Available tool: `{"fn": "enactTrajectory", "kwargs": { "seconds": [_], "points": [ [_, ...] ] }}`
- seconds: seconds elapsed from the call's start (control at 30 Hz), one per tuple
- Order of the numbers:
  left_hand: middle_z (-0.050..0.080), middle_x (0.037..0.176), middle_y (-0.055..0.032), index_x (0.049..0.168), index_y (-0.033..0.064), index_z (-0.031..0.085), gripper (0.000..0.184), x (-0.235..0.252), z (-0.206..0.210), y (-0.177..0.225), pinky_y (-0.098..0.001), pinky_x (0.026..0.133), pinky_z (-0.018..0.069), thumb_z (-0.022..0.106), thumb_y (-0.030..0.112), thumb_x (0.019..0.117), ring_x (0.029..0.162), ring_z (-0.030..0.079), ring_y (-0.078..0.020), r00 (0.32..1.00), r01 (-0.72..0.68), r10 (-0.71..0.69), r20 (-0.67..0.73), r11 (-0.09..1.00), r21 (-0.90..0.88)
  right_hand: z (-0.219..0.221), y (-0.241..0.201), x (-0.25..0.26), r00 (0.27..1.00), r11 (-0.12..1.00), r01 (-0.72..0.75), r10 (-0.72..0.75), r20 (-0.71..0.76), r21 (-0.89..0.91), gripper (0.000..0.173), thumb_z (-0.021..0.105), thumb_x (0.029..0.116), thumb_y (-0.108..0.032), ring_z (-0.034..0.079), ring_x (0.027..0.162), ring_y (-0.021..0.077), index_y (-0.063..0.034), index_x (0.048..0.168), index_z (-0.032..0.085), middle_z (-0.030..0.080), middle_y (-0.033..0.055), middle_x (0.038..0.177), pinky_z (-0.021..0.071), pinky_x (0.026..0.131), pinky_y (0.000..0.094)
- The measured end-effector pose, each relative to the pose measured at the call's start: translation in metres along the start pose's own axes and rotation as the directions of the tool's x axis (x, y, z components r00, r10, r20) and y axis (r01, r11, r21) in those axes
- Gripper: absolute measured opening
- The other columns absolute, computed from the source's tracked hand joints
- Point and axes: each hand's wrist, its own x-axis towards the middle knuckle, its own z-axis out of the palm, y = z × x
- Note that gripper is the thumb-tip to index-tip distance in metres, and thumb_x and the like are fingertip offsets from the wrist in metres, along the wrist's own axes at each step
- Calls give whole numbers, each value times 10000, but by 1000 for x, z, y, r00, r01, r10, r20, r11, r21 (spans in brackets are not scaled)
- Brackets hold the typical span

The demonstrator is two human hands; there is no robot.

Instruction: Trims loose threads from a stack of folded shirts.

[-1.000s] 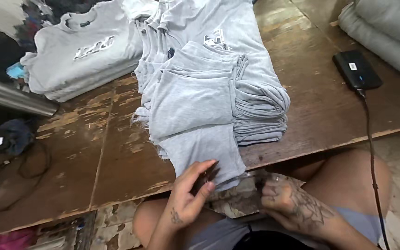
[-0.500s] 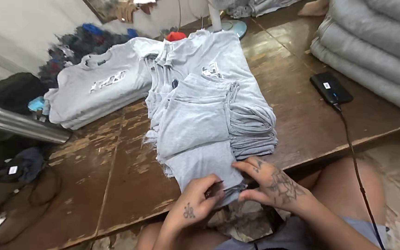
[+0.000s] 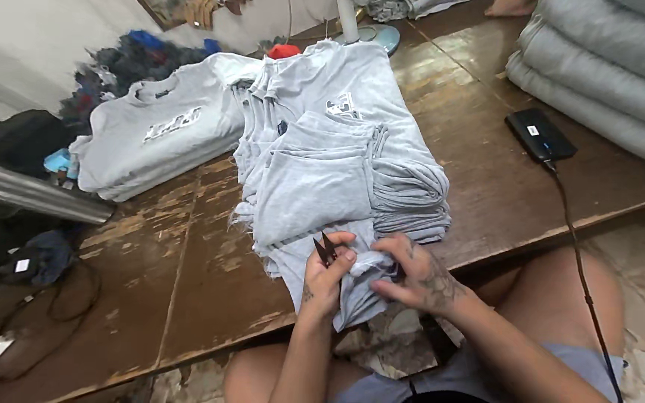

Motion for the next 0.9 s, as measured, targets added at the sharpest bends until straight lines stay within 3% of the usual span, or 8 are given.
{"fn": "enactTrajectory", "kwargs": {
  "seconds": [0.13,0.23,0.33,0.47,0.57,0.73,0.8,0.9],
  "points": [
    [652,750,169,1187,39,631,285,-1,0,-2,-147,627,504,667,60,905,656,589,57,994,-46,40,105,997,60,-36,1,-9,999,986,14,-6,49,-164,178,584,984,-86,744,811,220,5,964,735,756,139,903,610,762,344],
    [660,788,166,1227,-5,603,323,-2,0,0,-152,651,510,659,87,922,685,597,61,982,-69,41,186,987,145,-72,4,-17,987,983,13,16,159,-182,236,517,1020,-122,700,754,184,-9,939,707,726,119,846,570,719,299],
    [659,784,151,1216,-19,606,298,1,1,-2,-159,654,512,629,51,927,683,595,51,986,-57,30,163,985,166,-71,-4,-11,983,965,9,40,181,-261,252,529,1025,-205,697,771,258,-17,965,686,696,154,887,573,671,378],
    [651,766,140,1190,-12,622,281,3,3,-3,-165,653,512,602,12,911,675,592,39,997,-38,28,73,990,133,-29,-10,5,994,961,102,-88,67,-256,332,687,956,-335,676,1123,390,-75,1163,704,683,233,1213,569,933,510],
    [654,778,131,1224,-40,596,313,-2,4,-2,-164,648,508,603,23,918,679,592,39,995,-67,50,91,979,194,-15,-3,9,979,950,198,-205,-4,-242,136,627,984,-180,673,1132,377,-93,972,732,724,185,1137,543,962,507],
    [652,896,-59,1348,-84,519,522,-26,-5,21,-276,621,529,606,243,951,711,605,-95,968,-239,87,237,619,748,-52,-16,-7,989,962,147,-136,59,-231,213,544,1033,-202,641,1181,323,-84,927,685,718,121,1058,519,1004,448],
    [675,934,-93,1238,-29,609,415,-34,-7,34,-287,655,537,561,292,979,749,626,-116,937,-348,150,315,486,802,-59,-20,-12,991,962,121,-105,79,-244,245,523,1049,-241,635,1190,332,-80,936,669,706,144,1087,517,1007,443],
    [665,957,-79,1216,4,617,378,-35,-4,52,-183,720,511,553,321,1019,806,608,-50,889,-455,213,405,510,730,-49,-20,-11,993,958,112,-100,59,-265,287,577,1025,-351,634,1199,373,-78,1005,667,676,213,1214,532,990,472]
  ]
}}
